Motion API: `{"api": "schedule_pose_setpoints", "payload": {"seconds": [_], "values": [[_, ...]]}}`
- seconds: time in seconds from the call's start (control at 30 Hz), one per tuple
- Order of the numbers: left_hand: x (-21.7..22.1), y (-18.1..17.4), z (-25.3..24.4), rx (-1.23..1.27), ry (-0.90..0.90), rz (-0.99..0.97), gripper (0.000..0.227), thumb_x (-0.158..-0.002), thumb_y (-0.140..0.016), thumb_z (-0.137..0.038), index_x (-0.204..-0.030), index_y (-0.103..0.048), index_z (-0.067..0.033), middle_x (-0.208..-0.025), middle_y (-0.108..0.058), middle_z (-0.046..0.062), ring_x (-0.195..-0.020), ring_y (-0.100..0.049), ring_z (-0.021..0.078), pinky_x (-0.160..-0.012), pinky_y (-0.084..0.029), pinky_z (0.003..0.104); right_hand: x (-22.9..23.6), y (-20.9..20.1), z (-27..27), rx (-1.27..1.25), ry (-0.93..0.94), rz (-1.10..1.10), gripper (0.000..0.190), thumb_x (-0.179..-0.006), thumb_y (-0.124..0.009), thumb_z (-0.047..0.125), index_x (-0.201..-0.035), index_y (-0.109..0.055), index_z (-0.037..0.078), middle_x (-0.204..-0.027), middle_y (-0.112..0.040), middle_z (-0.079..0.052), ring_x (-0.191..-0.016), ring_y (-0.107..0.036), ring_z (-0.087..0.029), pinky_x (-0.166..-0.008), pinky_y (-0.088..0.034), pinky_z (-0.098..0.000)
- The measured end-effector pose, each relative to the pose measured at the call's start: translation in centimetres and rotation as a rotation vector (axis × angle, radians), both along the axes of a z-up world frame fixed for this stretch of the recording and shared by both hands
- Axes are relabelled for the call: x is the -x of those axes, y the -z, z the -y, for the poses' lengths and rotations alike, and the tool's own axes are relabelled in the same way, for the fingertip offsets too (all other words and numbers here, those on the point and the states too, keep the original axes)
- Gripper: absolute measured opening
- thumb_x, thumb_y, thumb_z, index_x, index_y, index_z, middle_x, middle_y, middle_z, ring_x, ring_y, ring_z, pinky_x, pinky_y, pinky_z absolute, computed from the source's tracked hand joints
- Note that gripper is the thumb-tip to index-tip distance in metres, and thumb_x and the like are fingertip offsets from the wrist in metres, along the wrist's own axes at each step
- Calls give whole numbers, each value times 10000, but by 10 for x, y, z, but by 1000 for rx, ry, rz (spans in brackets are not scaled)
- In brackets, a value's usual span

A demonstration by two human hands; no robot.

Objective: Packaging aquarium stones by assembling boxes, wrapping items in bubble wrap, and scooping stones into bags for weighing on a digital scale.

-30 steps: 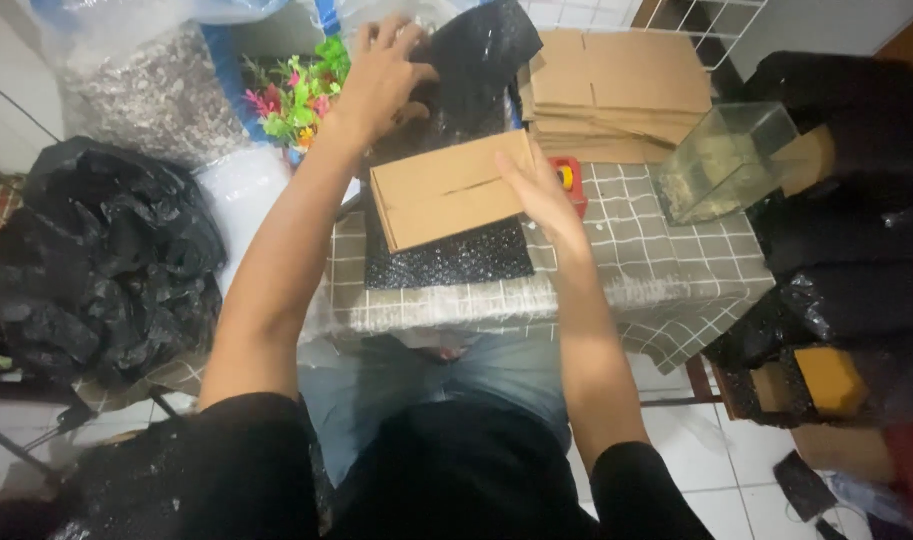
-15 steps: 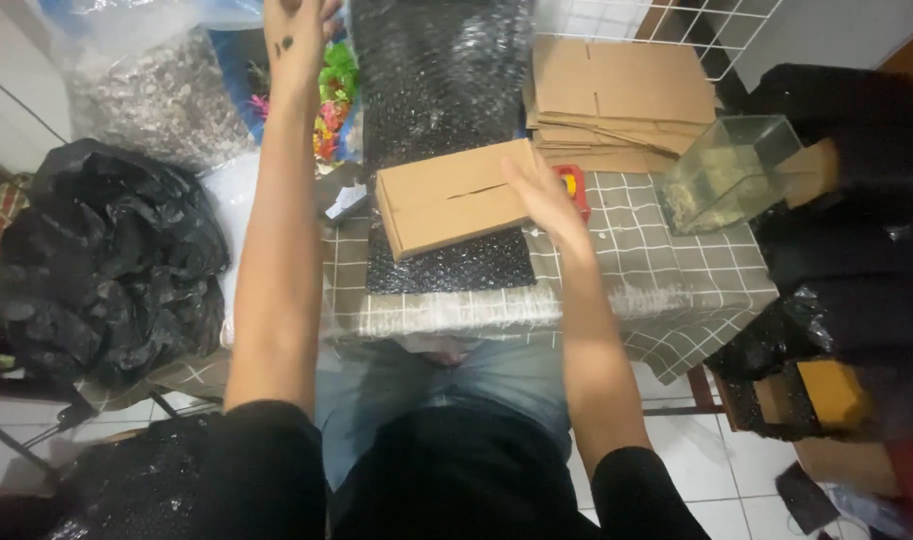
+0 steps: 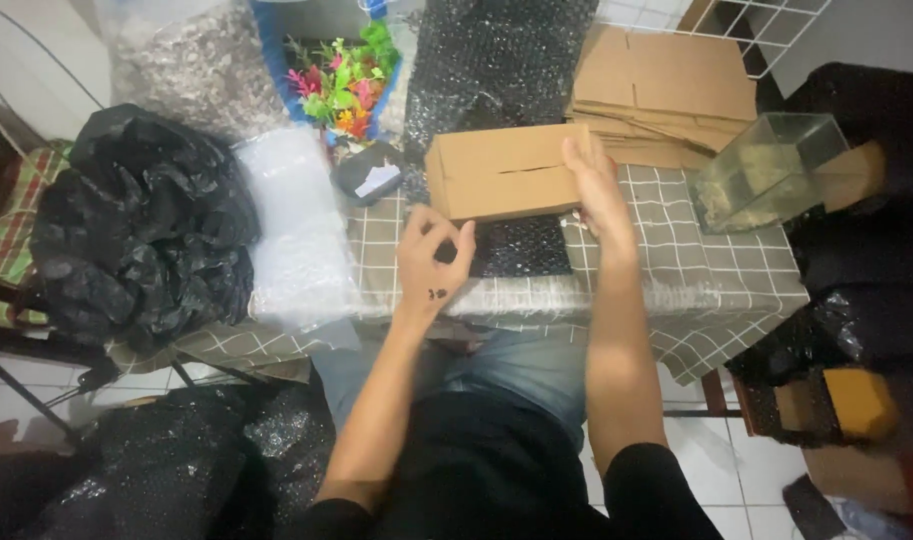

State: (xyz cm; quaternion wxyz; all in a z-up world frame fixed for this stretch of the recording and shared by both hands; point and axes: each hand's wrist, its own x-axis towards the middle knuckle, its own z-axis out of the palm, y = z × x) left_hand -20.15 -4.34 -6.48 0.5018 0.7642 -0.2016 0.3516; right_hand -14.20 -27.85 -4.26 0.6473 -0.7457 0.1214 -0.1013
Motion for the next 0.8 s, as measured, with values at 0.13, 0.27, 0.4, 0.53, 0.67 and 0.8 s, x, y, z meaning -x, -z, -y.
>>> {"api": "schedule_pose_setpoints", "payload": {"seconds": [0.13, 0.27, 0.4, 0.53, 0.67, 0.8], "values": [[-1, -18, -5, -161, 122, 21, 396, -908, -767, -329, -580, -580, -209, -625, -566, -89, -615, -620, 103, -613, -517, 195, 13, -37, -11, -24, 17, 58, 893, -1089, -559, 517, -1600, -129, -76, -1657, -101, -334, -1547, -83, -444, -1264, -47, -554], [-3, -26, 9, -412, 355, -129, 193, -906, -735, -354, -977, -744, -175, -1038, -680, 71, -1048, -604, 255, -940, -469, 394, 1, -37, -15, -28, 8, 119, 819, -1107, -540, 498, -1607, -170, -35, -1661, -173, -289, -1554, -139, -405, -1275, -89, -537], [-11, 1, 18, -694, 364, -203, 351, -936, -692, -330, -1236, -718, -150, -1414, -610, 128, -1458, -413, 327, -1248, -261, 506, -34, 2, 0, 187, -39, -71, 865, -1073, -408, 670, -1639, -194, 51, -1696, -179, -195, -1569, -104, -349, -1272, -16, -514], [3, -4, 21, -659, 357, -266, 275, -980, -641, -239, -1222, -729, -142, -1403, -619, 134, -1444, -438, 321, -1237, -287, 475, -20, -10, -9, 216, -85, -124, 928, -1038, -467, 684, -1616, -207, 7, -1661, -268, -222, -1552, -174, -352, -1265, -90, -520], [15, -7, 21, -594, 354, -338, 268, -987, -629, -211, -1226, -718, -129, -1399, -621, 145, -1436, -449, 319, -1235, -296, 461, -11, -14, -14, 216, -94, -92, 817, -1040, -507, 631, -1591, -327, 55, -1629, -340, -195, -1519, -263, -336, -1254, -149, -521], [21, -12, 16, -455, 368, -299, 215, -951, -684, -243, -1099, -756, -105, -1201, -726, 138, -1289, -605, 296, -1163, -407, 412, -2, -26, -16, 269, -84, -128, 803, -1045, -483, 602, -1583, -342, 23, -1626, -324, -232, -1525, -244, -362, -1263, -129, -513]]}}
